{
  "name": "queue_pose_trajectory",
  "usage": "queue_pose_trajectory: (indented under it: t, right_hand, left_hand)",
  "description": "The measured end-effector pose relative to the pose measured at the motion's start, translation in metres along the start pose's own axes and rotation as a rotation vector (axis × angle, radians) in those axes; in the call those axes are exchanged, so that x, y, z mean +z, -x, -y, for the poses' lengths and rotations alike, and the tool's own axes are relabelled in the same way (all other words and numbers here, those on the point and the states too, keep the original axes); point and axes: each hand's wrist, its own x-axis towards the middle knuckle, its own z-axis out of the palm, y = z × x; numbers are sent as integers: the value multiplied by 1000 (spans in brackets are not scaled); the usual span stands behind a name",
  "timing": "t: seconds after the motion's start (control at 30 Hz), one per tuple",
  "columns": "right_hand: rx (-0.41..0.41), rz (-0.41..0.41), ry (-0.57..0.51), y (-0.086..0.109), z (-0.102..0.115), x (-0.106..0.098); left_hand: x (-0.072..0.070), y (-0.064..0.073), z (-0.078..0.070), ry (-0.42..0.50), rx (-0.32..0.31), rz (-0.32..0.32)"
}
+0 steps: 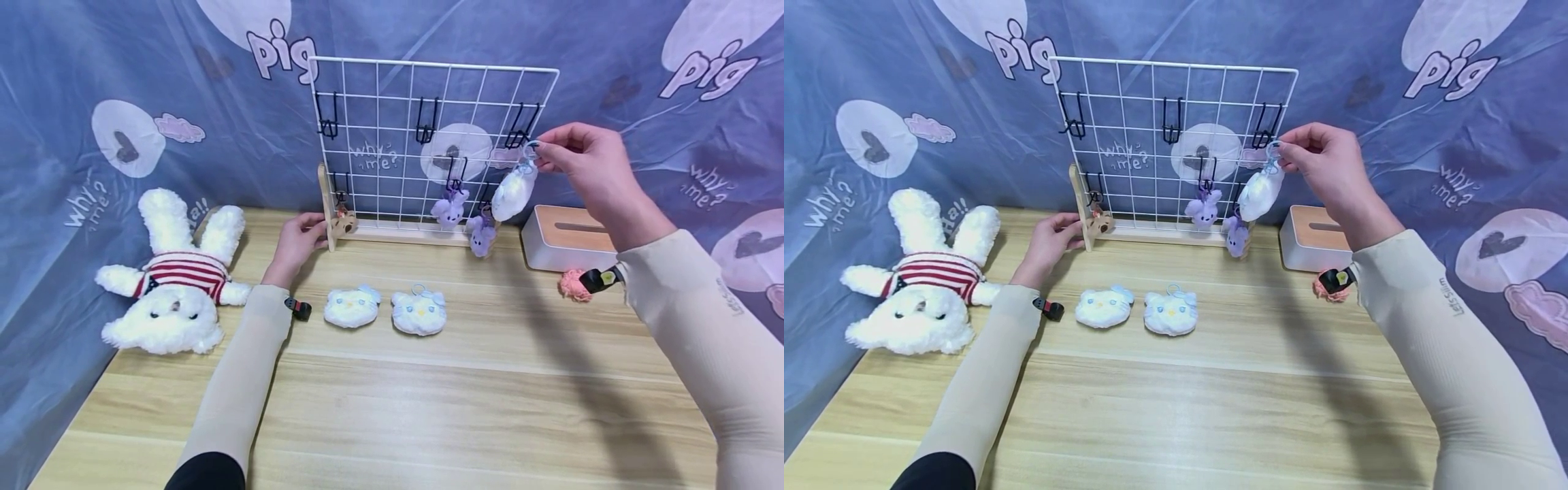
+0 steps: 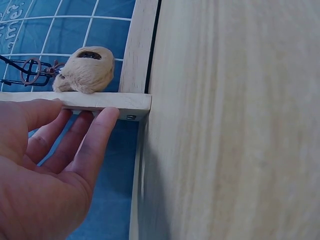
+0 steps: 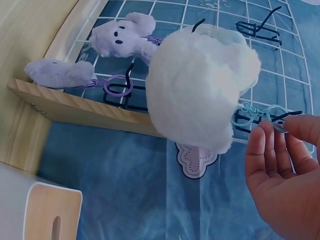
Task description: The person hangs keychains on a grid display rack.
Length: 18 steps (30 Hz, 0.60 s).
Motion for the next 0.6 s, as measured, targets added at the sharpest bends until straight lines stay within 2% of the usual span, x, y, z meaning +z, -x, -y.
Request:
queue_pose_trajectory:
  t: [0.6]
  right_hand:
    - [33,-6,-52,-18,-5,9]
  left_hand:
    - [0,0,1,1,5,0]
